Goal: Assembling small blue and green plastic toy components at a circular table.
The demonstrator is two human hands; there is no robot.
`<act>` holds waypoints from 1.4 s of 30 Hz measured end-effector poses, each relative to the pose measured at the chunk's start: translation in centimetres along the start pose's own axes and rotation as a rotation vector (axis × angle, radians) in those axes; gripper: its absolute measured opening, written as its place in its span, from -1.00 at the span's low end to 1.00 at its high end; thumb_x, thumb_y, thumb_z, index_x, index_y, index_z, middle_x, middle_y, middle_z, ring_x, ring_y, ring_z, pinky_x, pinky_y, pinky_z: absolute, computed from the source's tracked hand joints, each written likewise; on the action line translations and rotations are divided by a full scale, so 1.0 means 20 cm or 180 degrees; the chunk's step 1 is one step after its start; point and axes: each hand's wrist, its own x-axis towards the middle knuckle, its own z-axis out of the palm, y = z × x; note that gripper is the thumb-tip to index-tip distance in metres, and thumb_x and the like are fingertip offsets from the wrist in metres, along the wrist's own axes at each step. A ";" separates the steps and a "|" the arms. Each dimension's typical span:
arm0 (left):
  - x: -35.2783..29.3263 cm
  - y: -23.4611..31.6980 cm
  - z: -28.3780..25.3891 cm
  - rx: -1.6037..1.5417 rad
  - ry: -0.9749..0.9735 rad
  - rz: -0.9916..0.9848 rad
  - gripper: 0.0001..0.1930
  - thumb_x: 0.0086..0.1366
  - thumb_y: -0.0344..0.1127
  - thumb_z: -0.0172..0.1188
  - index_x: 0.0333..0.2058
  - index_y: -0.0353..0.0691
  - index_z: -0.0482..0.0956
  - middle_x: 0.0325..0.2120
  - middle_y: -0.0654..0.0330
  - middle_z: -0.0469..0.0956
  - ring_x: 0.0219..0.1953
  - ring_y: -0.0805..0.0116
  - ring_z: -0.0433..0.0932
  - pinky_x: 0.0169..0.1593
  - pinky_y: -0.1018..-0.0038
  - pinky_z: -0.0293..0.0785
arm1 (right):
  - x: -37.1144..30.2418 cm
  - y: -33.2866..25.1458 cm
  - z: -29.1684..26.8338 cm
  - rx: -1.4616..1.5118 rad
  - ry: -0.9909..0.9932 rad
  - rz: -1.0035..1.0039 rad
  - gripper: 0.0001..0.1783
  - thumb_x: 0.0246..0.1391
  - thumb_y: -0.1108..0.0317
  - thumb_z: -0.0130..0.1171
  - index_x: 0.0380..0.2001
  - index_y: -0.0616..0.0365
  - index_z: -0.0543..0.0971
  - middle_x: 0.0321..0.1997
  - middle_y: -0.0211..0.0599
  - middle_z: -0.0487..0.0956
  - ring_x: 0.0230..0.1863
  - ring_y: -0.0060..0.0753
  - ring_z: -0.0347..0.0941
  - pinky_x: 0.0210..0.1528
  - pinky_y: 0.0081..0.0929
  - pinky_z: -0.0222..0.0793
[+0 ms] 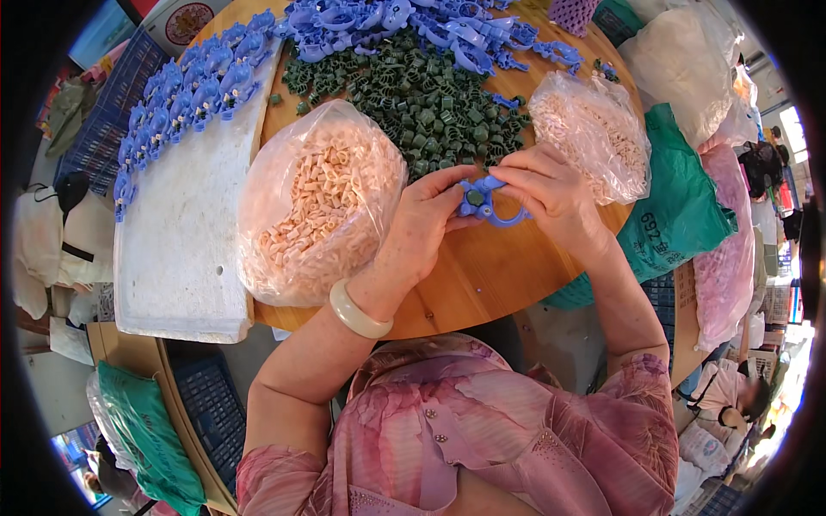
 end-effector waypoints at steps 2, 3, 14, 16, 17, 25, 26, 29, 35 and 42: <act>0.00 0.00 0.00 0.0025 0.0009 -0.0013 -0.69 0.31 -0.38 -0.09 0.00 -0.33 0.39 -0.22 0.18 0.52 -0.19 0.43 0.53 -0.12 0.46 0.52 | 0.00 0.00 0.00 -0.0123 -0.0004 -0.0177 -0.64 -0.29 0.52 0.26 -0.27 0.14 0.56 -0.30 -0.31 0.52 -0.30 -0.21 0.42 -0.29 -0.39 0.40; 0.00 0.00 0.00 0.0025 0.0011 -0.0014 -0.69 0.31 -0.38 -0.09 0.00 -0.33 0.39 -0.22 0.18 0.52 -0.19 0.43 0.53 -0.12 0.46 0.52 | 0.00 0.00 0.00 -0.0121 -0.0004 -0.0177 -0.64 -0.29 0.52 0.26 -0.27 0.14 0.56 -0.30 -0.31 0.52 -0.30 -0.21 0.42 -0.29 -0.39 0.40; -0.01 0.03 0.03 0.0486 0.0164 0.0215 -0.67 0.30 -0.40 -0.10 0.00 -0.39 0.37 -0.25 0.18 0.50 -0.24 0.48 0.52 -0.15 0.53 0.52 | 0.03 -0.02 0.00 -0.0163 -0.0175 -0.0241 -0.64 -0.30 0.58 0.24 -0.29 0.15 0.54 -0.31 -0.30 0.50 -0.31 -0.18 0.41 -0.31 -0.38 0.40; -0.01 0.03 0.03 0.0492 0.0189 0.0202 -0.67 0.30 -0.40 -0.10 0.00 -0.39 0.37 -0.25 0.18 0.50 -0.24 0.48 0.52 -0.15 0.53 0.51 | 0.02 0.01 0.00 -0.0093 -0.0191 -0.0219 -0.67 -0.26 0.54 0.25 -0.29 0.15 0.55 -0.30 -0.30 0.49 -0.30 -0.20 0.41 -0.30 -0.39 0.39; -0.01 0.03 0.03 0.0499 0.0248 0.0170 -0.67 0.30 -0.40 -0.10 0.00 -0.38 0.37 -0.24 0.19 0.50 -0.24 0.49 0.52 -0.16 0.54 0.51 | 0.03 0.02 0.00 0.0015 -0.0217 -0.0194 -0.69 -0.22 0.49 0.26 -0.28 0.16 0.55 -0.30 -0.30 0.49 -0.30 -0.21 0.42 -0.30 -0.40 0.39; -0.01 0.01 0.01 0.0305 0.0214 0.0214 -0.67 0.30 -0.38 -0.08 0.00 -0.37 0.38 -0.26 0.21 0.51 -0.26 0.48 0.53 -0.16 0.52 0.52 | 0.26 0.33 -0.03 0.0236 -0.0045 0.1126 -0.77 0.01 0.33 0.10 -0.26 0.18 0.55 -0.31 -0.13 0.55 -0.25 -0.12 0.48 -0.23 -0.33 0.37; 0.00 0.02 0.01 0.0329 0.0216 0.0193 -0.67 0.30 -0.38 -0.08 0.00 -0.37 0.38 -0.27 0.21 0.51 -0.26 0.47 0.53 -0.16 0.52 0.52 | 0.28 0.39 0.00 -0.0166 -0.0226 0.1149 -0.78 -0.02 0.36 0.09 -0.26 0.16 0.56 -0.29 -0.11 0.55 -0.24 -0.08 0.47 -0.21 -0.29 0.37; 0.02 0.02 0.01 0.0305 0.0239 0.0168 -0.67 0.30 -0.38 -0.08 0.01 -0.37 0.37 -0.27 0.22 0.51 -0.27 0.47 0.53 -0.16 0.51 0.52 | 0.34 0.62 0.11 -0.0814 -0.0726 0.1053 -0.75 -0.07 0.41 0.09 -0.24 0.12 0.56 -0.25 -0.08 0.55 -0.20 -0.02 0.47 -0.18 -0.22 0.37; 0.02 0.04 -0.01 -0.0040 0.0208 0.0123 -0.68 0.30 -0.40 -0.09 0.00 -0.39 0.37 -0.31 0.21 0.49 -0.30 0.50 0.50 -0.19 0.51 0.54 | 0.37 0.61 0.10 -0.0779 -0.0662 0.0864 -0.68 -0.14 0.46 0.09 -0.21 0.13 0.55 -0.27 -0.09 0.56 -0.20 -0.08 0.49 -0.18 -0.27 0.40; 0.02 0.04 -0.03 -0.0154 0.0152 0.0127 -0.68 0.31 -0.37 -0.09 0.00 -0.37 0.37 -0.25 0.17 0.51 -0.21 0.40 0.52 -0.11 0.39 0.53 | 0.04 0.24 -0.09 0.2195 -0.0198 0.2567 -0.79 0.09 0.35 0.10 -0.23 0.24 0.50 -0.38 -0.38 0.56 -0.43 -0.64 0.50 -0.41 -0.70 0.41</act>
